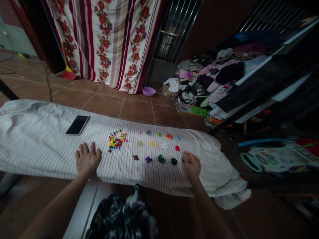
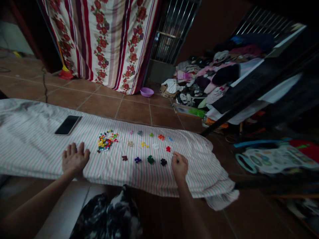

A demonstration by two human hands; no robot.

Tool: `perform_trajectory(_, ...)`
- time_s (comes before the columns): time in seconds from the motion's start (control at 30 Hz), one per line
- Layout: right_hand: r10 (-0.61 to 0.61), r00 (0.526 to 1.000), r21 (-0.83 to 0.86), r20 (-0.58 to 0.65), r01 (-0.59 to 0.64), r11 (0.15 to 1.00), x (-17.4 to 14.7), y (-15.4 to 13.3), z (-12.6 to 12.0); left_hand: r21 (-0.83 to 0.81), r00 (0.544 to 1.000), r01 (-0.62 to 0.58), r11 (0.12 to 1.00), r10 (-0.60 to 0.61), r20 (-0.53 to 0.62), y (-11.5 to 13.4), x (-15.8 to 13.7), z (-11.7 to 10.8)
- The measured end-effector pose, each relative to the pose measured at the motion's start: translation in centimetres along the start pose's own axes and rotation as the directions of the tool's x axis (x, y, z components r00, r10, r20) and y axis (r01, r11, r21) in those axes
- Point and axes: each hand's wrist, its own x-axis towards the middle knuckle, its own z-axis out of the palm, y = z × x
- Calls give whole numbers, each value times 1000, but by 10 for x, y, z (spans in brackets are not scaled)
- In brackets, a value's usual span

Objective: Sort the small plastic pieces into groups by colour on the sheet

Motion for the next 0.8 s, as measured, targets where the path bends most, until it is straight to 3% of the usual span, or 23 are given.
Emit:
perform_trajectory(0.17,-36,996,85,86,29,996,8,-53,25,0,1000,-7,1000,7,13,0,1,0)
perform_trajectory(0.33,-174,957,256,232,113,960,4,-110,63,46,1000,-15,999,15,10,1,1,0)
perform_trajectory(0.53,-346,857,420,381,173,891,-9,-169,107,68,999,-32,997,33,-9,1,1,-1)
perform_trajectory(0.8,-456,695,414,555,245,877,-17,-225,148,51,999,-36,998,37,-36,-1,2,6)
